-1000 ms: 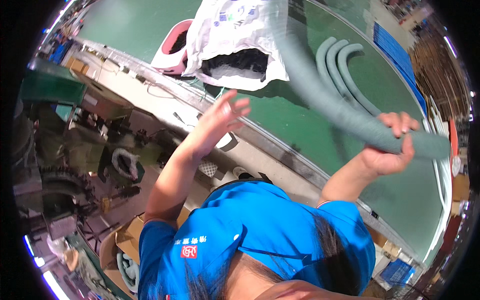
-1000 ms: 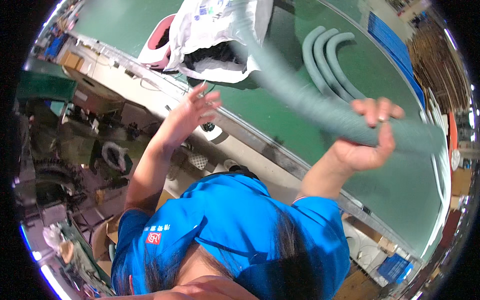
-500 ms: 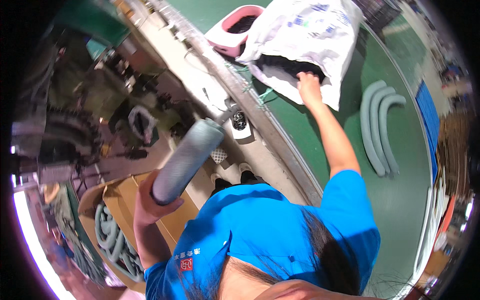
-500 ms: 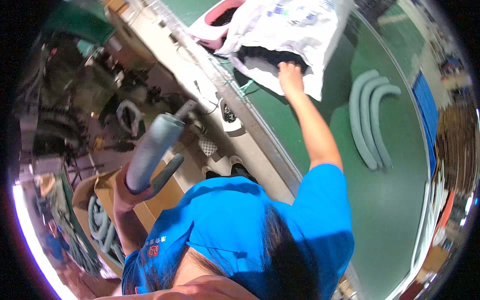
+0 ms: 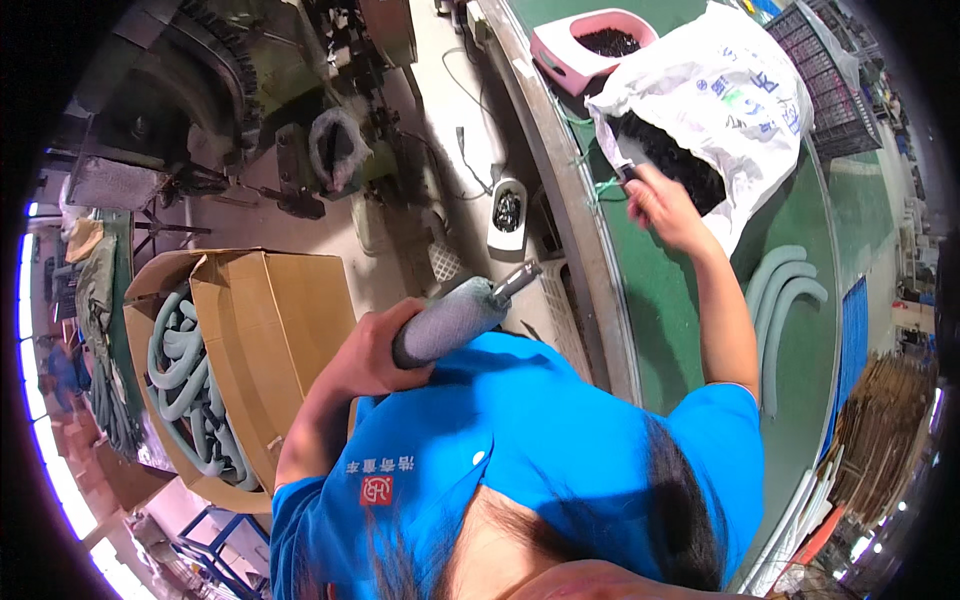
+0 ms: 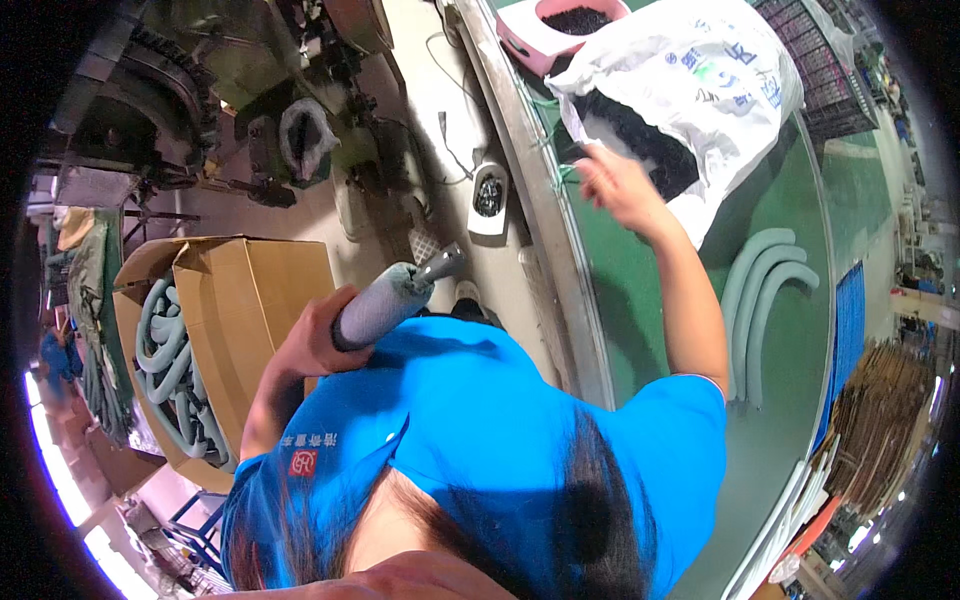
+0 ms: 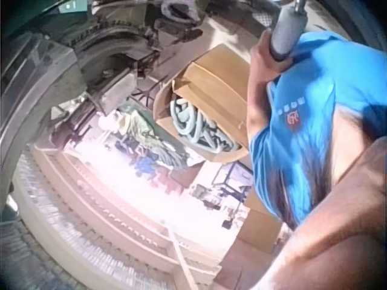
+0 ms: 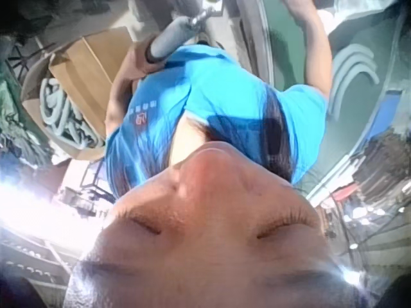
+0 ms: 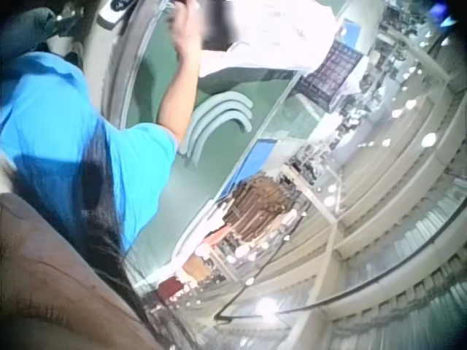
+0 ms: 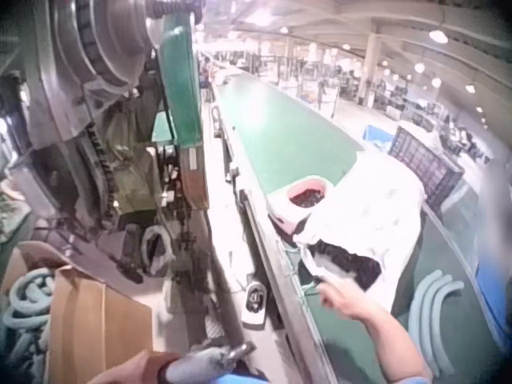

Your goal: The person repeatedly picks up gray rubber seal pieces and black plastic clips, inserts the seal into a machine fixture, and secures it with the clip. Finished units are placed on the green workbench to the right.

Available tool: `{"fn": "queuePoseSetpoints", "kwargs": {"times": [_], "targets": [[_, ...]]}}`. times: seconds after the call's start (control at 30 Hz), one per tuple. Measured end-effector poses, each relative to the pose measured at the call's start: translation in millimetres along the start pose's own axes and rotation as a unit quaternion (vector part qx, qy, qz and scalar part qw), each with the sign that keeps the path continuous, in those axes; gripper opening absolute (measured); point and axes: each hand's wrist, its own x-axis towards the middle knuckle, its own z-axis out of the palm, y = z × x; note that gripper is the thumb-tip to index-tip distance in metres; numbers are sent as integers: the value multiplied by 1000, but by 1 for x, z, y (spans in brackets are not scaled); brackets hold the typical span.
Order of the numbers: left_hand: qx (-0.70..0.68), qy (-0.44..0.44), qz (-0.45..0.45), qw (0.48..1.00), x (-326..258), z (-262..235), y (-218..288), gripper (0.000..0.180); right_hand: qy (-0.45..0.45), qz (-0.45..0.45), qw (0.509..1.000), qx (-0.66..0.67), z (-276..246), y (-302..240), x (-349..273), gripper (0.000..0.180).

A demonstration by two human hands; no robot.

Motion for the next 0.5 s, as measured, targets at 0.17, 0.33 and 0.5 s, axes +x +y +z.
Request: {"fn": "queuePoseSetpoints", "kwargs": {"times": [0.17, 0.33, 0.5], "targets": [[4, 39, 20, 999, -4, 9, -10, 52, -264, 47, 919, 288, 44, -110, -52, 35], [56, 24, 83, 995, -11, -1, -8, 47, -281, 67, 882, 373, 65, -118, -52, 35], [72, 33, 78, 994, -22, -8, -12, 41, -298, 53, 901, 310, 71, -124, -31, 30]]}}
